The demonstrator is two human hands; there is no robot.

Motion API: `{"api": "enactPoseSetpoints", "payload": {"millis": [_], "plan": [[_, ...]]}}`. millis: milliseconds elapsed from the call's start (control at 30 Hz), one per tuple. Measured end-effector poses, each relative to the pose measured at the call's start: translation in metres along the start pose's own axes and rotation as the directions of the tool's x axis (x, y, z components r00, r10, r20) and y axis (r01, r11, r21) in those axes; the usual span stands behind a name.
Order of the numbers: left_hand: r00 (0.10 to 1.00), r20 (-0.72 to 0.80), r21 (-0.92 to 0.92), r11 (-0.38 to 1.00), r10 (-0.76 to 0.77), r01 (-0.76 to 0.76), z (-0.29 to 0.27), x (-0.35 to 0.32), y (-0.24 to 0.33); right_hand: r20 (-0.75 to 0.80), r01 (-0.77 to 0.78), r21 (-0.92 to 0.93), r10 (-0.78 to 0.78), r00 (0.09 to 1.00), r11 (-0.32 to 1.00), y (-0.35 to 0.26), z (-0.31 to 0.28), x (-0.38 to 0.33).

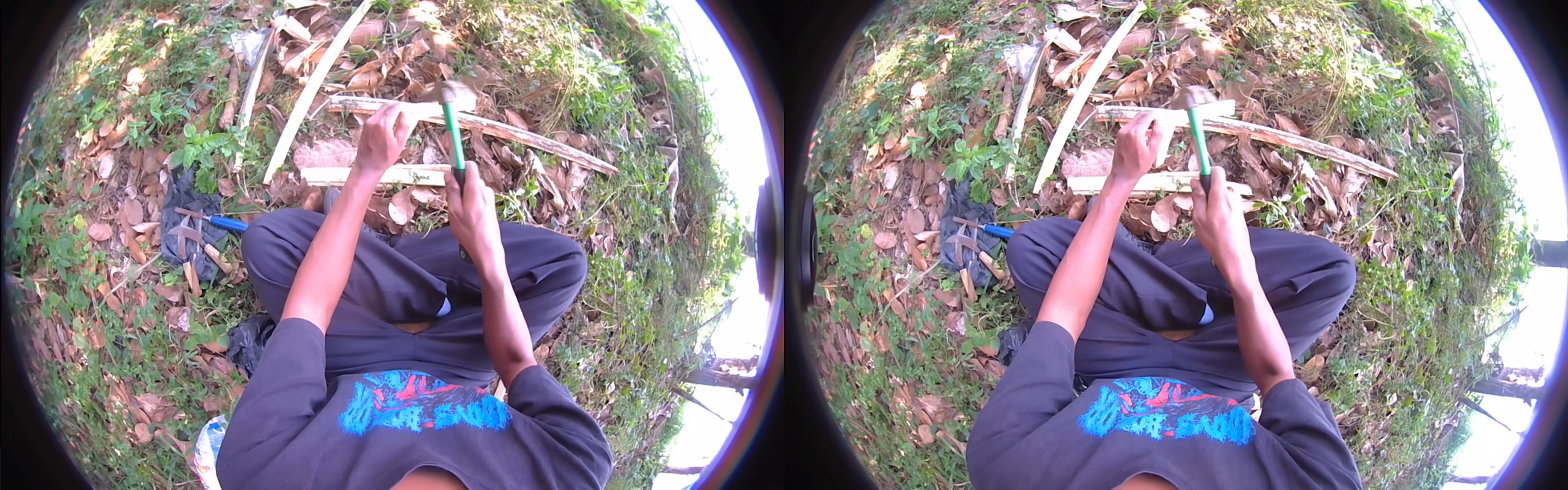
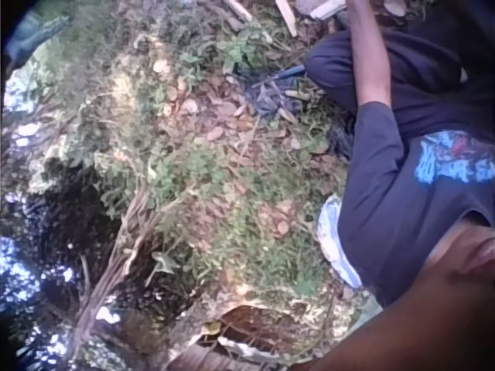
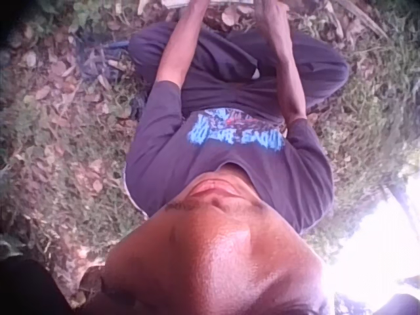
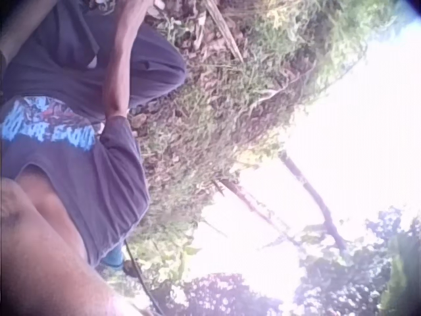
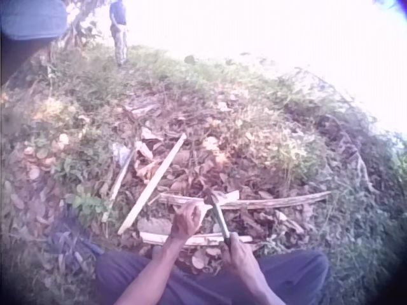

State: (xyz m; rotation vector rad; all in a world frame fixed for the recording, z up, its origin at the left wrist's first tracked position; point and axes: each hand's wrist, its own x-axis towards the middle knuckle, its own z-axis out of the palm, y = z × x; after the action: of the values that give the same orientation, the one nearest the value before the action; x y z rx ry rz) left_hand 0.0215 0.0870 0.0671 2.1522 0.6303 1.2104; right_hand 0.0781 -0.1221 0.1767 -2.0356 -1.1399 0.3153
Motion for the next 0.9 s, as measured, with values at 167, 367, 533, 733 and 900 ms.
{"api": "enactPoseSetpoints", "payload": {"millis": [167, 367, 533, 733, 900], "plan": [[0.999, 0.011, -0.017, 0.999, -0.038, 0.038, 0.005, -0.001, 0.011, -0.037, 0.011, 0.006, -0.01, 0.999, 1.0, 0.012, 0.008, -0.007], [0.999, 0.002, -0.014, 0.999, -0.039, 0.04, 0.001, -0.001, 0.013, -0.013, -0.097, 0.034, 0.098, 0.995, 0.995, -0.007, -0.006, -0.006], [1.0, 0.018, -0.012, 1.0, -0.024, 0.024, 0.004, -0.002, 0.013, -0.095, 0.12, -0.066, -0.126, 0.987, 0.991, 0.025, 0.014, -0.008], [0.999, 0.032, 0.012, 1.0, -0.017, 0.017, 0.006, -0.006, 0.012, 0.08, -0.119, 0.012, 0.118, 0.99, 0.993, 0.003, -0.003, -0.006], [1.0, 0.021, 0.031, 1.0, 0.0, -0.001, 0.004, -0.005, 0.013, 0.02, -0.133, 0.092, 0.132, 0.991, 0.987, -0.002, -0.009, -0.002]]}}
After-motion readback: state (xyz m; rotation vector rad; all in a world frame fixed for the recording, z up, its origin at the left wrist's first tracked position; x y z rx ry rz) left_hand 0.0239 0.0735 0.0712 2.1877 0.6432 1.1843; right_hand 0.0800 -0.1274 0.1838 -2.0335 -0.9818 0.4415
